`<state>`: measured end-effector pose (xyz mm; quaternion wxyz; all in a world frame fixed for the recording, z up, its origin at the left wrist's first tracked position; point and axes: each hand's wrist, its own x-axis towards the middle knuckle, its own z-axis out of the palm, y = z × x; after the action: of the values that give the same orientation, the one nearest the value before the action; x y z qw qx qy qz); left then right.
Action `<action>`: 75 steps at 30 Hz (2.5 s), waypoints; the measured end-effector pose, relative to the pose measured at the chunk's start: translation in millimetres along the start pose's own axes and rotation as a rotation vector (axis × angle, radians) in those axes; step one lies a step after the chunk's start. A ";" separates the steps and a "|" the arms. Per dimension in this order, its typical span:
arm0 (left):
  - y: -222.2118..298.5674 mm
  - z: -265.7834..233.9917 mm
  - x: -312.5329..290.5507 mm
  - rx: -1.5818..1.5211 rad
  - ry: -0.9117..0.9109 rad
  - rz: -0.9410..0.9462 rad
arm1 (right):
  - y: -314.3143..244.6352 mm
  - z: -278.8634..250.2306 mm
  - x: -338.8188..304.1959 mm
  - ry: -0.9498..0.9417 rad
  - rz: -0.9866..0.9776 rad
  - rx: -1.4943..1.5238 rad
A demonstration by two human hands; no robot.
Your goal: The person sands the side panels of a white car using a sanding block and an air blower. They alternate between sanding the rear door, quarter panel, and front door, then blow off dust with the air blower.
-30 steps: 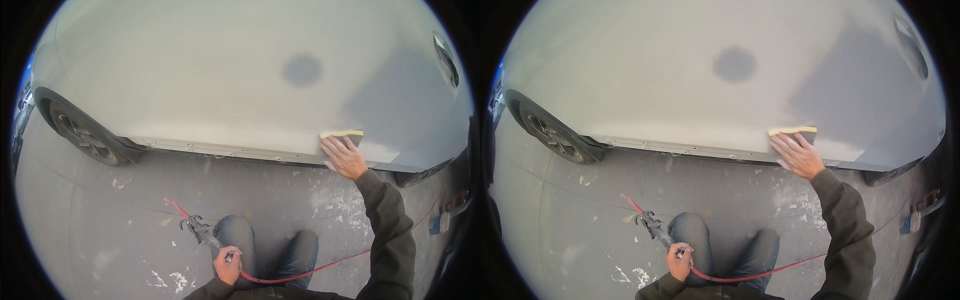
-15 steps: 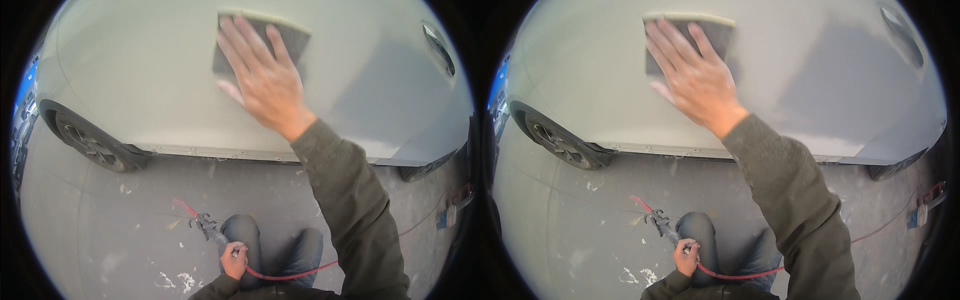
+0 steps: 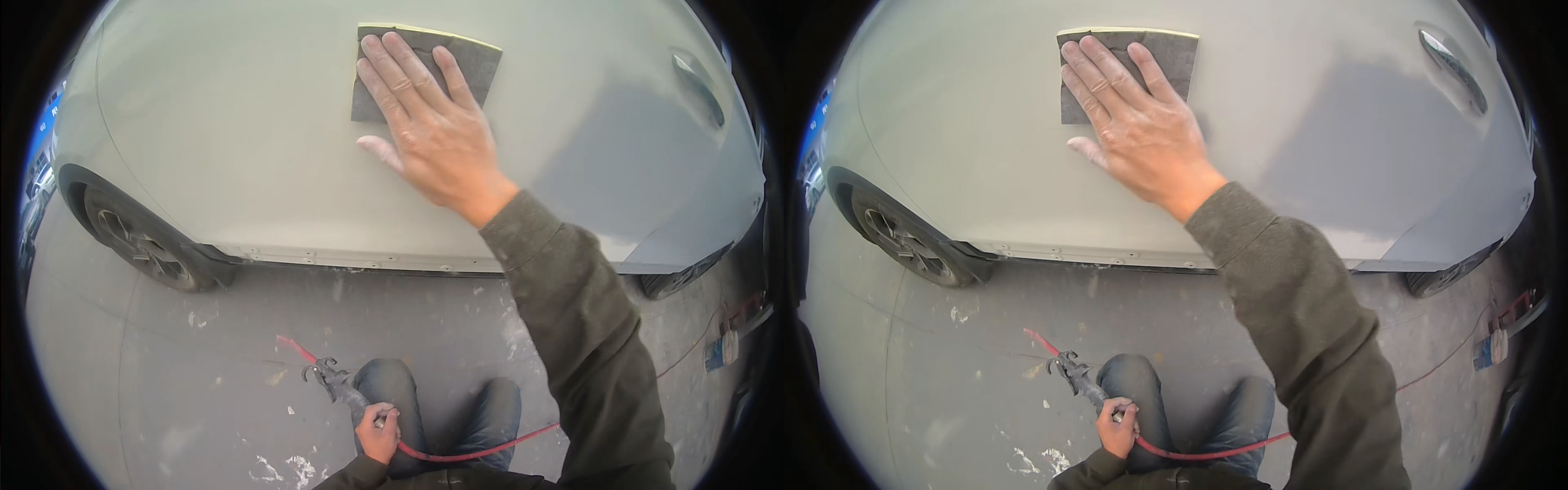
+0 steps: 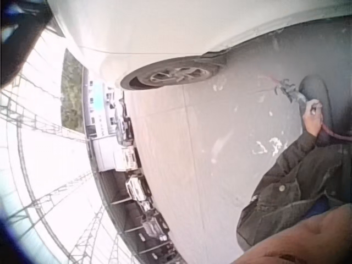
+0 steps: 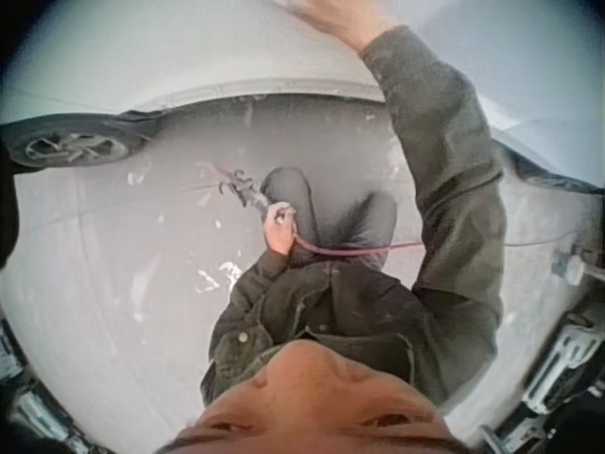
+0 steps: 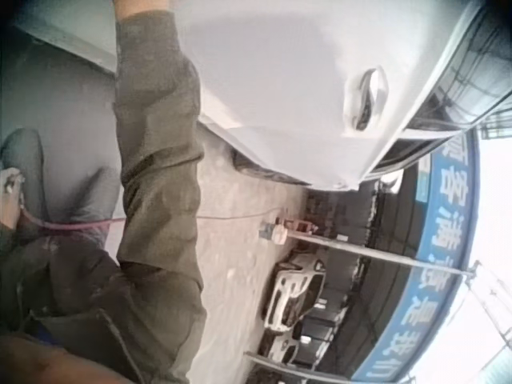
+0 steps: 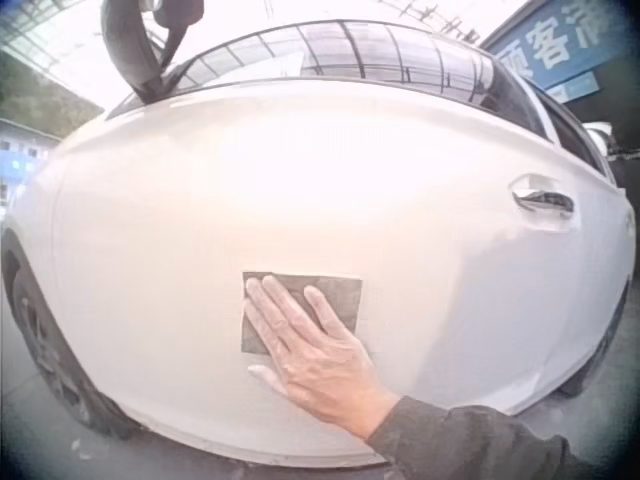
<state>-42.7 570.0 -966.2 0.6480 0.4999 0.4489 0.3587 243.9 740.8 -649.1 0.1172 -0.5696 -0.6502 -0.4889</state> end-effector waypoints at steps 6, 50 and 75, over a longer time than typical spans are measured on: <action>2.9 6.7 2.7 -0.065 -0.036 -0.046 | -57.6 64.7 -159.0 -0.355 -0.343 0.048; 25.5 19.7 -6.2 0.114 -0.208 -0.015 | -34.2 -5.5 -18.1 0.093 0.115 0.592; 0.5 5.6 30.6 0.272 -0.139 -0.099 | 225.5 -87.4 -272.3 0.275 0.596 0.020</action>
<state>-27.0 596.3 -972.1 0.6207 0.5838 0.4716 0.2269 489.5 474.4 -685.8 0.3475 -0.6623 -0.4379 -0.4989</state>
